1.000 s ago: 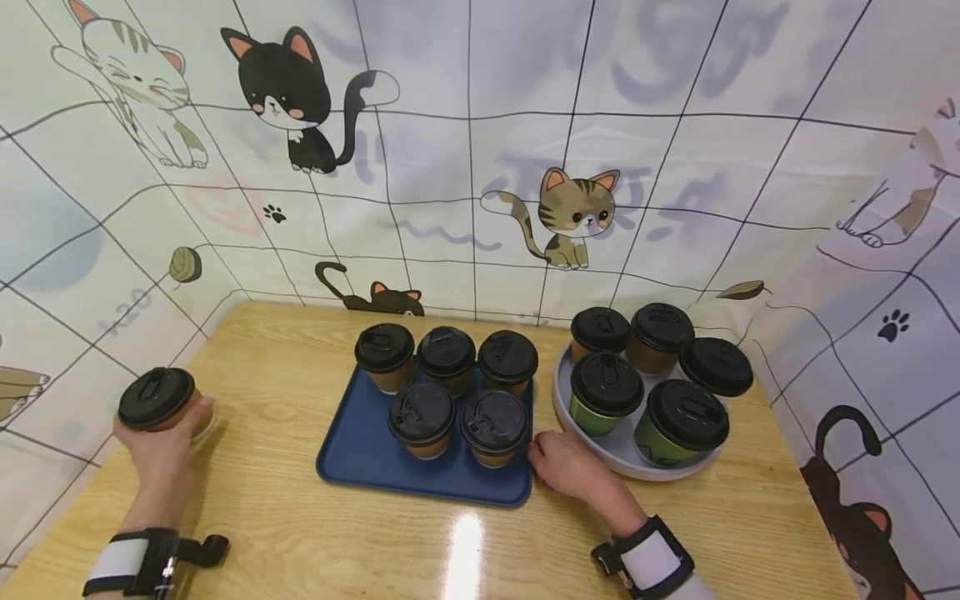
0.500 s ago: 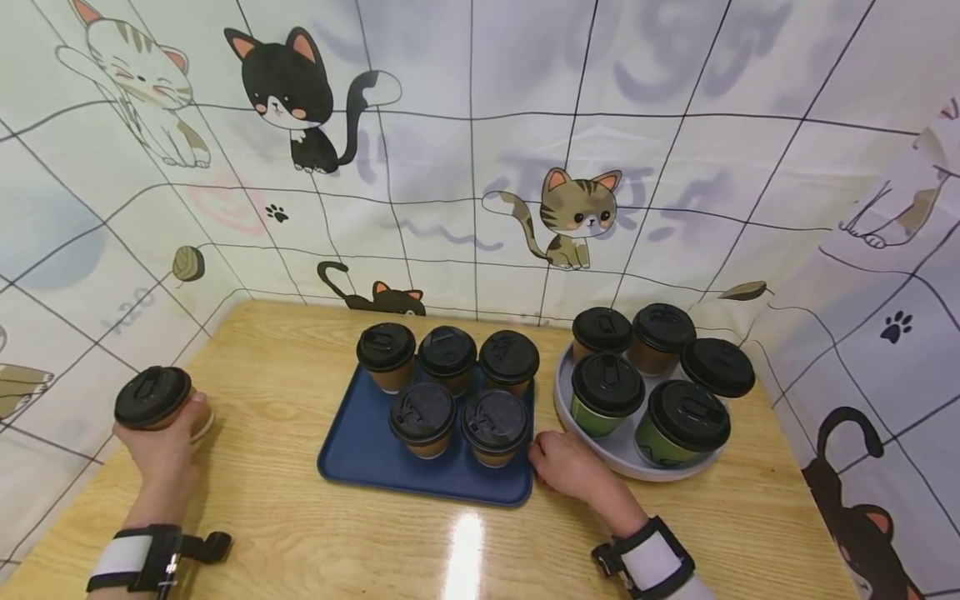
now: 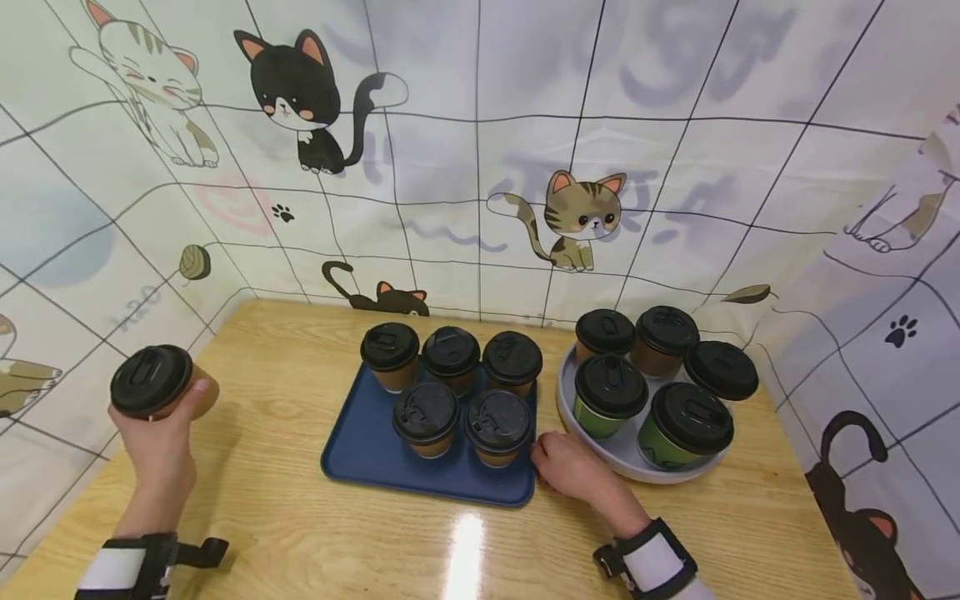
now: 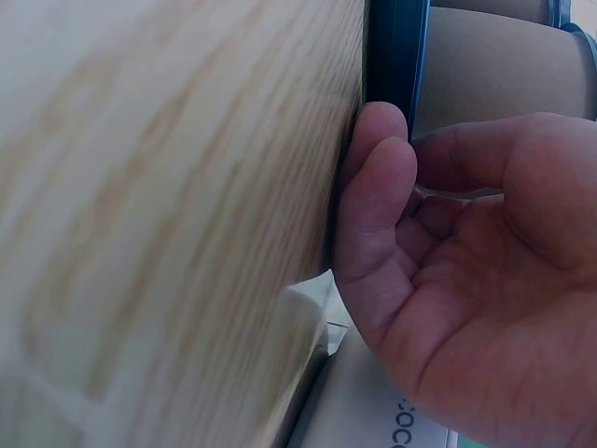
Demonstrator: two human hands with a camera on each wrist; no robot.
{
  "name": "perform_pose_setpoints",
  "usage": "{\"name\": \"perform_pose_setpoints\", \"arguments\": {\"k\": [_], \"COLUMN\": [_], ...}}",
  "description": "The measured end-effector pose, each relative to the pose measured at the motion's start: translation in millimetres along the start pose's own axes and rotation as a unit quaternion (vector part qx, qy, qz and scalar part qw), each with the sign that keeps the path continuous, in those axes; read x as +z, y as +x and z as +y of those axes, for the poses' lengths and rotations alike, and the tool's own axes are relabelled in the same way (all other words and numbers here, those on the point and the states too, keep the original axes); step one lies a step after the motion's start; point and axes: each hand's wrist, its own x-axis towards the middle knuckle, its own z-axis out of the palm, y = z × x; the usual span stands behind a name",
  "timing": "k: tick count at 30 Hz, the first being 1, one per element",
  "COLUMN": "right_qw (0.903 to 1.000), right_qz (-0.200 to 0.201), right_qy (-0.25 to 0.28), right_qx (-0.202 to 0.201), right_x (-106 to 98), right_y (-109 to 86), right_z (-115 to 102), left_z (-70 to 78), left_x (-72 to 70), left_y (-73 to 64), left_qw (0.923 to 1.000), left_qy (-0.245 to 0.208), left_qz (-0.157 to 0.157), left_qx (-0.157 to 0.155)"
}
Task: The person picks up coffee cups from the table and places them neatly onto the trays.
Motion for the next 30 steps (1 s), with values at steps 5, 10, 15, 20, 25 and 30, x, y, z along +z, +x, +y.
{"name": "perform_pose_setpoints", "arguments": {"k": [5, 10, 15, 20, 25, 30], "right_qw": [1.0000, 1.0000, 1.0000, 1.0000, 1.0000, 1.0000], "right_qz": [-0.001, 0.002, 0.002, 0.002, 0.000, 0.000], "right_qy": [0.001, -0.004, -0.006, -0.002, 0.003, 0.002], "right_qx": [0.004, 0.004, 0.006, 0.005, 0.001, 0.000], "right_x": [0, 0, 0, 0, 0, 0], "right_y": [-0.2, 1.1, 1.7, 0.4, 0.3, 0.0], "right_z": [0, 1, 1, 1, 1, 1], "left_z": [12.3, 22.1, 27.8, 31.1, 30.0, 23.9], "left_x": [8.3, 17.0, 25.3, 33.5, 39.4, 44.9], "left_y": [-10.4, -20.3, -29.6, -39.6, -45.1, -49.1], "left_qw": [0.9985, 0.9939, 0.9858, 0.9750, 0.9587, 0.9391], "left_qy": [0.042, 0.061, 0.064, 0.062, 0.067, 0.072], "left_qz": [-0.035, -0.091, -0.154, -0.211, -0.274, -0.334], "left_qx": [0.000, 0.014, 0.018, 0.029, 0.040, 0.039]}}
